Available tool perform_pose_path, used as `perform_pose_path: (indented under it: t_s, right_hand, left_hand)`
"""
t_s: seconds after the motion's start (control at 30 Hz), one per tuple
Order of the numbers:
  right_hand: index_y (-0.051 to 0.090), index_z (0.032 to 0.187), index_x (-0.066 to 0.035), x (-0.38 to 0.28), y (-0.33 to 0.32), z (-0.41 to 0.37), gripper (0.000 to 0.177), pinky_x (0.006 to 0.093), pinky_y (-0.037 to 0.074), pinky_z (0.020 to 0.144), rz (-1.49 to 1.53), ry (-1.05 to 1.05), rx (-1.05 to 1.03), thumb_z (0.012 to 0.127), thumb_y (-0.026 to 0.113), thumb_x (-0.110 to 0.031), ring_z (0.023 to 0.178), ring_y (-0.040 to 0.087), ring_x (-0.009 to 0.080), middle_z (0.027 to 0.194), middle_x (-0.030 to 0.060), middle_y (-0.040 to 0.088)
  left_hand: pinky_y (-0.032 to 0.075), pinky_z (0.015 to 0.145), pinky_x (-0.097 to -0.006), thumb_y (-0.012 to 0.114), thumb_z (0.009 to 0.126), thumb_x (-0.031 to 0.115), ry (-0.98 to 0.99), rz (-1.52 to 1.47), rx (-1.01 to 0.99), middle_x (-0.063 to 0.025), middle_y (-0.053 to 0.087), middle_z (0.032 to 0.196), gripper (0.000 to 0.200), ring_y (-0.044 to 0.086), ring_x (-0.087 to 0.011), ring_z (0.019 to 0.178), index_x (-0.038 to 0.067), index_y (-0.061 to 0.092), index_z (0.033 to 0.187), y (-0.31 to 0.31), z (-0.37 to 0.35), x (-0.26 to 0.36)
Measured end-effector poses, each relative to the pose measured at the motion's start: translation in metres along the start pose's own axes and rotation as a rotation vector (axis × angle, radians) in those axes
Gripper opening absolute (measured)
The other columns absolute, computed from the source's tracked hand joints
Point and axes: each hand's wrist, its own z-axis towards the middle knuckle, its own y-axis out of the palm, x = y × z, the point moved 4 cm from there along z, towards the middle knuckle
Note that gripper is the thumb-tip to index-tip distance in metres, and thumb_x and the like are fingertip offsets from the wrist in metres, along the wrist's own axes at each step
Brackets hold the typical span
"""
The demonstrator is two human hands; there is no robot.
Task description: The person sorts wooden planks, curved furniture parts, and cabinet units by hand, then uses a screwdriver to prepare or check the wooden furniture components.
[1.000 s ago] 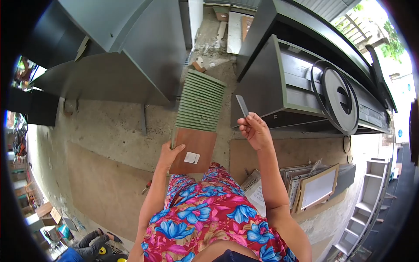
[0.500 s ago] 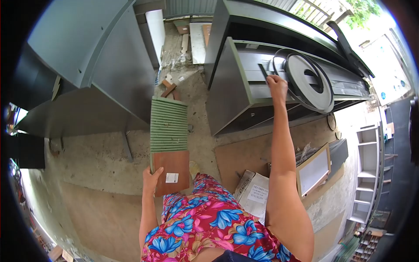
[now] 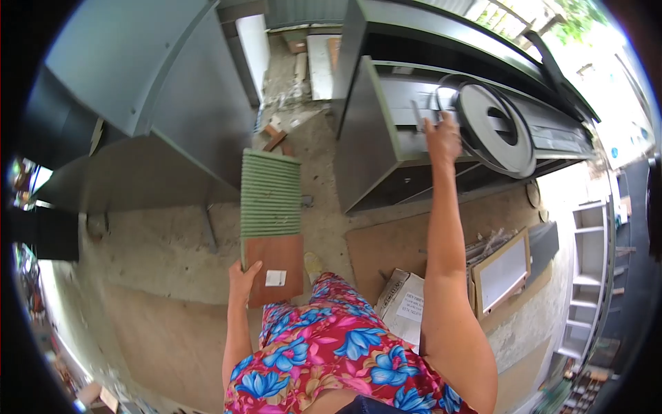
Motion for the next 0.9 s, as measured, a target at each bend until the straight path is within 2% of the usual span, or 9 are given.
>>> perform_pose_path:
  t_s: [0.07,0.23,0.37,0.47,0.53,0.6,0.73,0.8,0.9]
  right_hand:
    - [0.058,0.104,-0.006,-0.029,-0.044,-0.021,0.031,0.0341,0.048,0.073,0.297,-0.059,0.062,0.080,0.064,-0.026,0.082,0.061,0.0232,0.093,0.0088,0.062]
    - [0.061,0.101,-0.002,-0.071,-0.011,-0.125,0.023,0.0238,0.044,0.070,0.964,-0.116,-0.530,0.083,0.060,-0.017,0.081,0.057,0.0100,0.092,0.0074,0.062]
    - [0.050,0.120,0.003,-0.073,0.073,-0.224,0.045,0.0288,0.045,0.080,1.027,0.233,-1.022,0.087,0.057,-0.026,0.094,0.057,0.0174,0.106,0.0142,0.060]
    - [0.036,0.131,0.005,-0.077,0.099,-0.270,0.062,0.0331,0.042,0.088,0.861,0.296,-0.797,0.087,0.054,-0.035,0.104,0.053,0.0206,0.116,0.0156,0.054]
    - [0.025,0.135,0.005,-0.107,0.103,-0.327,0.073,0.0348,0.038,0.094,0.858,0.285,-0.886,0.087,0.053,-0.042,0.107,0.050,0.0226,0.123,0.0174,0.048]
    - [0.020,0.138,0.004,-0.150,0.076,-0.365,0.078,0.0360,0.040,0.093,1.199,0.383,-1.312,0.086,0.053,-0.044,0.108,0.050,0.0240,0.121,0.0169,0.048]
    - [0.042,0.126,-0.002,-0.170,0.077,-0.404,0.054,0.0327,0.047,0.078,1.274,0.576,-1.676,0.087,0.052,-0.039,0.098,0.053,0.0210,0.105,0.0086,0.054]
    - [0.054,0.114,-0.006,-0.165,0.073,-0.408,0.039,0.0292,0.047,0.070,1.418,0.737,-1.784,0.087,0.053,-0.034,0.091,0.053,0.0183,0.097,0.0040,0.055]
    - [0.056,0.099,-0.009,-0.154,0.072,-0.419,0.023,0.0385,0.045,0.075,1.386,0.841,-1.825,0.085,0.054,-0.026,0.092,0.051,0.0179,0.093,0.0022,0.053]
  left_hand:
    - [0.047,0.068,-0.0296,0.069,0.074,0.013,-0.024,-0.021,0.008,-0.0107,0.063,0.089,0.035,0.059,-0.0155,0.076,-0.006,0.059,0.101,-0.001,-0.004,0.003]
    - [0.048,0.069,-0.0293,0.069,0.074,0.014,-0.061,-0.189,-0.015,-0.0092,0.063,0.088,0.034,0.059,-0.0145,0.077,-0.004,0.059,0.102,0.004,-0.011,0.014]
    - [0.048,0.069,-0.0290,0.069,0.075,0.015,-0.040,-0.202,-0.011,-0.0083,0.063,0.088,0.034,0.059,-0.0138,0.077,-0.004,0.059,0.102,0.002,-0.011,0.004]
    - [0.048,0.068,-0.0300,0.069,0.075,0.017,0.019,-0.096,0.045,-0.0086,0.064,0.086,0.034,0.060,-0.0157,0.075,-0.002,0.060,0.102,0.001,-0.012,0.000]
    - [0.049,0.066,-0.0325,0.068,0.075,0.018,0.054,0.123,0.152,-0.0090,0.065,0.083,0.033,0.061,-0.0206,0.071,0.001,0.060,0.102,0.002,-0.018,-0.004]
    - [0.047,0.071,-0.0359,0.066,0.074,0.015,0.166,0.472,0.306,-0.0091,0.064,0.088,0.036,0.061,-0.0255,0.077,0.005,0.058,0.107,0.020,-0.026,0.008]
    - [0.041,0.085,-0.0411,0.058,0.074,0.011,0.366,0.892,0.404,-0.0077,0.059,0.103,0.044,0.054,-0.0302,0.095,0.010,0.052,0.118,0.050,-0.044,0.035]
    - [0.036,0.092,-0.0430,0.050,0.077,0.009,0.342,0.912,0.342,-0.0100,0.051,0.116,0.046,0.046,-0.0279,0.108,0.011,0.048,0.123,0.050,-0.046,0.031]
    - [0.035,0.092,-0.0452,0.048,0.078,0.010,0.430,0.968,0.391,-0.0132,0.048,0.120,0.045,0.045,-0.0313,0.110,0.010,0.048,0.124,0.049,-0.053,0.005]
